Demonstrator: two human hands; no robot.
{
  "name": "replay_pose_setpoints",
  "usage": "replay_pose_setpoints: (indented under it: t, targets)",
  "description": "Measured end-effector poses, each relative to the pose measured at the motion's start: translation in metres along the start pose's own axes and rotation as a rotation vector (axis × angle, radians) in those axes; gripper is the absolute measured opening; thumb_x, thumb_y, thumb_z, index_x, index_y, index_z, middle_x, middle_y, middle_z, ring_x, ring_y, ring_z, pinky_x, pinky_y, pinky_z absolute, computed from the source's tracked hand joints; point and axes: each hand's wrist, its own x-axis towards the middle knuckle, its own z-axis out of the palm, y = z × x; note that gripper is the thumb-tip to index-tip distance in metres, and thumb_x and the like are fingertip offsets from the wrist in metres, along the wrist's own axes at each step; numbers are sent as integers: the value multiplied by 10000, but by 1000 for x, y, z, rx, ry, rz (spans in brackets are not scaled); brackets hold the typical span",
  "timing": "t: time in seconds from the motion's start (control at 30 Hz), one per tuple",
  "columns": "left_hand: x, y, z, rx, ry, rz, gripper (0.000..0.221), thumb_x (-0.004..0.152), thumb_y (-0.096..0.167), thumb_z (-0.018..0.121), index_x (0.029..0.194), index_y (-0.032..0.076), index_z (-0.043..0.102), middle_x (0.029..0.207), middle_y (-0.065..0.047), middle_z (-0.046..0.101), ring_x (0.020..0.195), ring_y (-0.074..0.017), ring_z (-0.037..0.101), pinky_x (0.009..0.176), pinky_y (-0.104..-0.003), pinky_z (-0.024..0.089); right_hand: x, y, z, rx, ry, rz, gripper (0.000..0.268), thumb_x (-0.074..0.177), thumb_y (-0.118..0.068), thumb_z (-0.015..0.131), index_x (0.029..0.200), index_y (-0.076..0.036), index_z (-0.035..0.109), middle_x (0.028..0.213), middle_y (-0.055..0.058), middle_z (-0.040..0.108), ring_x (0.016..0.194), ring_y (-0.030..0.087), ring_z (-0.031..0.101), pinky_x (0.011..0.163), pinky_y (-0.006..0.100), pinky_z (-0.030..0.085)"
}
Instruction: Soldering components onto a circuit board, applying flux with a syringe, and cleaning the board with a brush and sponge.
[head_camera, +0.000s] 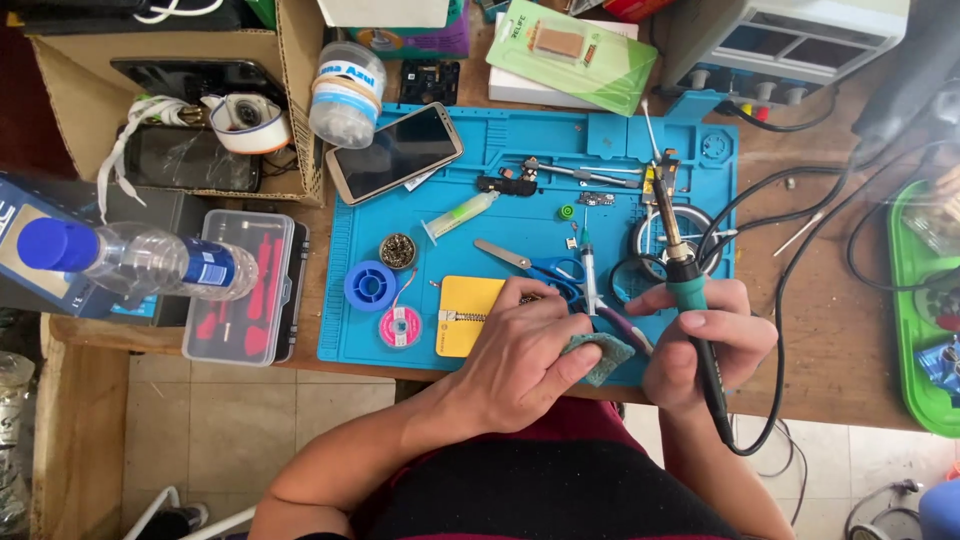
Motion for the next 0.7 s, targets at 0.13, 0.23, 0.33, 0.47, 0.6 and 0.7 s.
replay_pose_setpoints:
  t: [0.13,0.23,0.33,0.47,0.6,0.7]
  targets:
    - [2,-1,-2,-11,-7,10,483,1229,457,461,879,142,571,678,-81,533,763,-319,692,1177,-488,457,3,-2,1,0,-6,-15,284,1179,-321,686,1222,-111,499,1030,179,652,783,304,807,840,376,635]
    - [1,0,-4,0,-16,6,540,1230,488,448,822,148,542,640,-83,538,778,-319,696,1168,-500,456,7,-3,4,-22,-33,-39,334,1129,-267,764,1234,-113,487,1036,187,670,795,313,818,846,392,618]
    - [3,1,-6,37,-15,11,538,1238,472,453,814,158,560,635,-70,570,806,-288,715,1167,-483,450,6,0,3,2,-44,-54,375,1100,-266,804,1242,-125,487,1042,189,670,818,321,835,877,396,614]
    - [5,2,-6,81,-31,29,537,1239,446,454,822,139,598,632,-82,611,819,-275,738,1172,-496,457,1,2,2,24,-15,-49,380,1067,-268,833,1218,-110,521,1013,193,687,805,331,835,843,414,617]
    - [3,-2,-5,92,-23,24,514,1240,450,468,897,119,661,698,-86,671,865,-257,760,1193,-495,453,0,1,4,37,3,-48,293,1117,-345,732,1153,-104,570,938,198,737,750,343,827,773,418,589]
    - [1,-7,-1,67,-15,17,505,1238,449,483,924,115,696,743,-90,700,870,-268,761,1209,-521,442,8,-3,12,76,28,-54,269,1133,-361,688,1115,-108,600,879,191,765,714,303,795,727,390,580]
